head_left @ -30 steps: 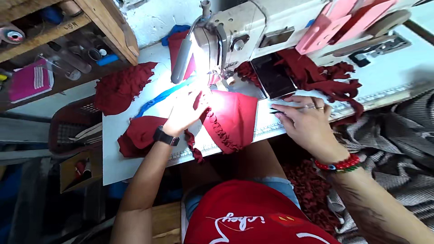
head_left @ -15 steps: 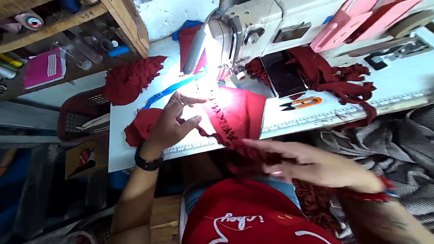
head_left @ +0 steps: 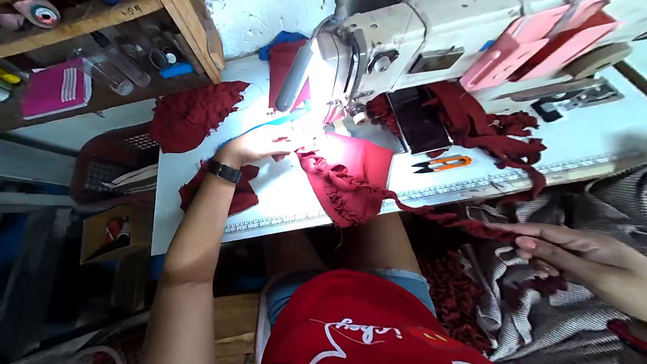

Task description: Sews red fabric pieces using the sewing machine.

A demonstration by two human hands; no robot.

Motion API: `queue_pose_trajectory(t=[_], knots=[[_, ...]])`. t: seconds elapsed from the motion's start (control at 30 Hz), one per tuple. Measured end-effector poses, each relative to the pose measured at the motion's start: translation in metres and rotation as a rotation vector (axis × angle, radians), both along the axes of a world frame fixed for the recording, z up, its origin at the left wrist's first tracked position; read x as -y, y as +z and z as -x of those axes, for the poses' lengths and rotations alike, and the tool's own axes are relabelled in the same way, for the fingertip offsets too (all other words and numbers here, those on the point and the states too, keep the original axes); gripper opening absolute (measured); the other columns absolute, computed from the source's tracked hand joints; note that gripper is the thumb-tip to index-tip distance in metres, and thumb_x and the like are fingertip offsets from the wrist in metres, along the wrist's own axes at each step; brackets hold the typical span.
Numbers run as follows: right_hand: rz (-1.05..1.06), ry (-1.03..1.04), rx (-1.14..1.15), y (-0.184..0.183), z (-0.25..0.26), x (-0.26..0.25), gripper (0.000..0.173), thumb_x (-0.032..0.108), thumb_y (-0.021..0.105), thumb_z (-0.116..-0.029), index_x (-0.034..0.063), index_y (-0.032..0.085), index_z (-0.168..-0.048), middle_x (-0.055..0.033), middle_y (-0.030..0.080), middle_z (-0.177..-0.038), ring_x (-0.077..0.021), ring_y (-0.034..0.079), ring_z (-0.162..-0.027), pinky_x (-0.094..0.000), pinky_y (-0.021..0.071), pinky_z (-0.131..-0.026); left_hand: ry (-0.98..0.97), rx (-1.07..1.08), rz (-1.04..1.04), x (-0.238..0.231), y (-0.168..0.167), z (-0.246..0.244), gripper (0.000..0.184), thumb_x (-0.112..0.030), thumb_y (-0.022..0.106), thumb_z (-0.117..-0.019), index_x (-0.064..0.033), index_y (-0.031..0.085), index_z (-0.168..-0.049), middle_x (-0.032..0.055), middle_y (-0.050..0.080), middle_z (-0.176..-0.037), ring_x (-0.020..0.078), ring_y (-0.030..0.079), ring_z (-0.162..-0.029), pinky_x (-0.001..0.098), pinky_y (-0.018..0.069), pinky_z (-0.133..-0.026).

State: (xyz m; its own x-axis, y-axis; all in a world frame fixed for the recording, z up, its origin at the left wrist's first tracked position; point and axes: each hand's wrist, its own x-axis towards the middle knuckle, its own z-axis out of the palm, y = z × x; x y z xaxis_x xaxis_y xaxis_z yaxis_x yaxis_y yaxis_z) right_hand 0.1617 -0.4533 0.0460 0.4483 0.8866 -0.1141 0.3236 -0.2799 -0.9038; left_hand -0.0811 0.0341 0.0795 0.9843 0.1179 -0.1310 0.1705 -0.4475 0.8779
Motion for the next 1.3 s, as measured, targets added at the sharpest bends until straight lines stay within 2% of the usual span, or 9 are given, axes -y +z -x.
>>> queue_pose_trajectory(t=[0.17,0.27,0.43,0.67,0.73,0.87,1.07,1.2,1.3], knots=[[0.236,0.350,-0.088,-0.005,0.017,0.015,0.019,0.020,0.066,-0.0979,0.0061,0.075,-0.106,0.0039,0.075,-0.088,0.0001,0.068,-0.077,-0.0231,0.0579,-0.074,0.248,0.093,0.069,0.017,-0.011,-0.020,0.009,-0.013,0.071,-0.0931,-0.0069,0.065,-0.090,-0.0055,0.064,-0.072,0.0020,0.059,-0.064,0.0208,0.0513,-0.062],[0.314,0.598,-0.073,-0.015,0.029,0.001,0.032,0.033,0.062,-0.1015,0.0082,0.074,-0.118,-0.0044,0.077,-0.098,-0.0123,0.073,-0.084,-0.0384,0.0611,-0.080,0.200,0.085,-0.015,0.033,-0.013,-0.025,0.016,-0.020,0.069,-0.0956,-0.0043,0.070,-0.094,-0.0033,0.064,-0.077,0.0001,0.055,-0.065,0.0203,0.0471,-0.063],[-0.088,0.314,0.197,0.014,0.047,-0.110,0.035,0.040,0.052,-0.1058,0.0125,0.074,-0.108,0.0040,0.075,-0.098,-0.0012,0.069,-0.084,-0.0245,0.0600,-0.076,0.168,0.150,0.141,0.044,-0.022,-0.041,0.008,-0.011,0.066,-0.0953,-0.0041,0.067,-0.099,-0.0070,0.064,-0.079,-0.0032,0.056,-0.067,0.0161,0.0491,-0.064],[-0.299,0.133,0.316,-0.017,0.054,-0.280,0.030,0.029,0.075,-0.0944,0.0092,0.069,-0.116,-0.0033,0.072,-0.092,-0.0108,0.067,-0.076,-0.0343,0.0585,-0.072,0.282,0.163,0.423,0.050,-0.052,-0.038,0.009,-0.019,0.062,-0.1004,-0.0129,0.069,-0.099,-0.0088,0.064,-0.074,-0.0013,0.057,-0.062,0.0166,0.0508,-0.060],[-0.304,0.163,0.214,-0.026,0.049,-0.295,0.016,0.015,0.070,-0.0952,0.0063,0.071,-0.109,-0.0045,0.070,-0.095,-0.0096,0.065,-0.079,-0.0307,0.0572,-0.074,0.262,0.151,0.484,0.045,-0.057,-0.037,0.008,-0.015,0.064,-0.0972,-0.0124,0.068,-0.103,-0.0084,0.066,-0.081,-0.0007,0.059,-0.068,0.0174,0.0515,-0.064],[-0.218,0.136,-0.078,-0.024,0.044,-0.297,0.010,0.016,0.068,-0.0988,0.0073,0.072,-0.102,0.0032,0.066,-0.075,-0.0017,0.055,-0.057,-0.0189,0.0491,-0.054,0.278,0.146,0.470,0.046,-0.049,-0.030,0.011,-0.006,0.065,-0.0919,-0.0121,0.068,-0.101,-0.0093,0.067,-0.081,-0.0015,0.061,-0.071,0.0173,0.0529,-0.068],[-0.223,0.150,-0.474,-0.022,0.042,-0.292,0.013,0.009,0.061,-0.0999,0.0081,0.073,-0.096,0.0033,0.068,-0.078,-0.0011,0.055,-0.058,-0.0159,0.0464,-0.053,0.313,0.257,0.276,0.058,-0.038,-0.034,0.016,-0.008,0.066,-0.0956,-0.0050,0.067,-0.112,-0.0019,0.067,-0.093,0.0013,0.063,-0.081,0.0207,0.0548,-0.073],[-0.214,0.139,-0.422,-0.022,0.045,-0.293,0.007,0.007,0.064,-0.0992,0.0059,0.070,-0.099,0.0021,0.068,-0.076,-0.0021,0.056,-0.055,-0.0164,0.0478,-0.051,0.367,0.296,0.288,0.061,-0.040,-0.037,0.004,-0.010,0.064,-0.0976,-0.0067,0.066,-0.099,-0.0045,0.064,-0.081,0.0001,0.060,-0.072,0.0191,0.0524,-0.067],[-0.267,0.152,-0.275,-0.027,0.044,-0.293,0.006,0.007,0.070,-0.0951,0.0077,0.069,-0.102,0.0018,0.069,-0.079,-0.0038,0.057,-0.057,-0.0184,0.0504,-0.053,0.404,0.276,0.359,0.062,-0.040,-0.039,0.010,-0.012,0.064,-0.0975,-0.0064,0.066,-0.105,-0.0044,0.064,-0.081,0.0015,0.059,-0.069,0.0197,0.0521,-0.065]])
